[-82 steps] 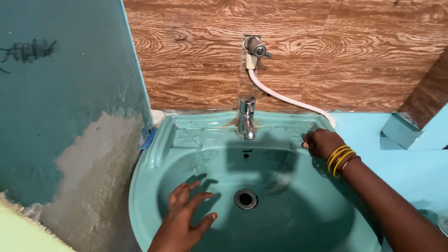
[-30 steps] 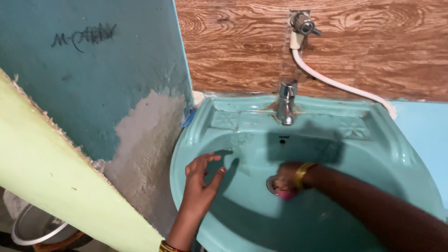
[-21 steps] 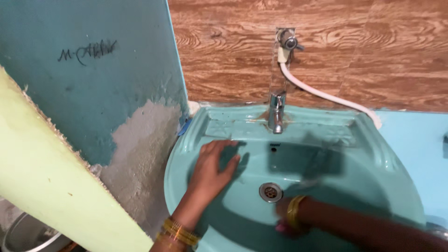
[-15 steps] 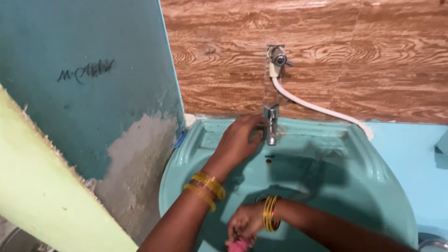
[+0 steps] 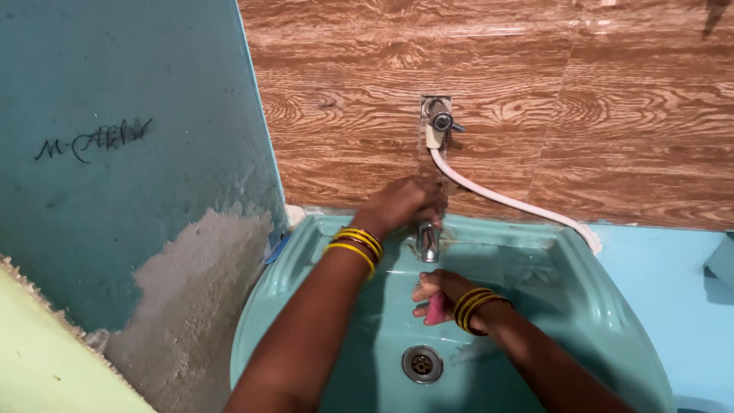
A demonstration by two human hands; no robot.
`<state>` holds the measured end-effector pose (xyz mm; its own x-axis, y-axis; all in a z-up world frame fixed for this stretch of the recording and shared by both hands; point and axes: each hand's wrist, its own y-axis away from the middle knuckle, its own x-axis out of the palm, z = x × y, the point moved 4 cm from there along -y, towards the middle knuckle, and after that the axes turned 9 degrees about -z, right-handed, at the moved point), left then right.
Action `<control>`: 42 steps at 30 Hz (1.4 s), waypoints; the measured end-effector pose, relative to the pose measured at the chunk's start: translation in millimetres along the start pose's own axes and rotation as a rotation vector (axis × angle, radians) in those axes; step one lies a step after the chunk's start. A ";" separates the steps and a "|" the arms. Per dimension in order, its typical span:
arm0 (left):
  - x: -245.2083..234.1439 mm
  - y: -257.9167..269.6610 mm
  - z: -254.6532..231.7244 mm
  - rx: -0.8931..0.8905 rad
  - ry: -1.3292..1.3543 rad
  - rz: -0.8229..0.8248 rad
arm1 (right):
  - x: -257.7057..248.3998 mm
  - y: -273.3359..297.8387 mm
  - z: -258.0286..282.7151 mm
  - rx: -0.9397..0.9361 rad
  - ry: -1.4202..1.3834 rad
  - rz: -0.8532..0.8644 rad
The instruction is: The person wipes the surfaces and fixtures of a sink using a cloth, reaching around the faucet and scrubbing the basin and rim.
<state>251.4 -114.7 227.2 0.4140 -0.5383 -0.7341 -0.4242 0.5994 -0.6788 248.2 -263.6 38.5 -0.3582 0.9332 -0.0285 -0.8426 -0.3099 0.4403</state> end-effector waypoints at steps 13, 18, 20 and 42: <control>6.1 31.1 -38.2 -0.489 0.083 -0.429 | 2.3 11.9 6.4 -0.224 -0.058 0.300; 17.4 116.8 -30.2 -0.974 0.046 0.169 | 11.0 -3.6 1.1 -0.258 -0.001 0.224; 50.8 143.3 -31.6 -0.856 0.096 0.467 | 11.6 -5.7 -4.8 -0.252 0.177 0.001; 233.1 211.4 -17.3 -0.936 1.676 0.297 | 31.2 46.0 46.2 -0.352 0.177 0.368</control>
<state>244.3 -123.8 -87.8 -0.5676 -0.7651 0.3041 -0.7870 0.6127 0.0725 216.8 -240.4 99.3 -0.6916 0.7163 -0.0933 -0.7219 -0.6809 0.1235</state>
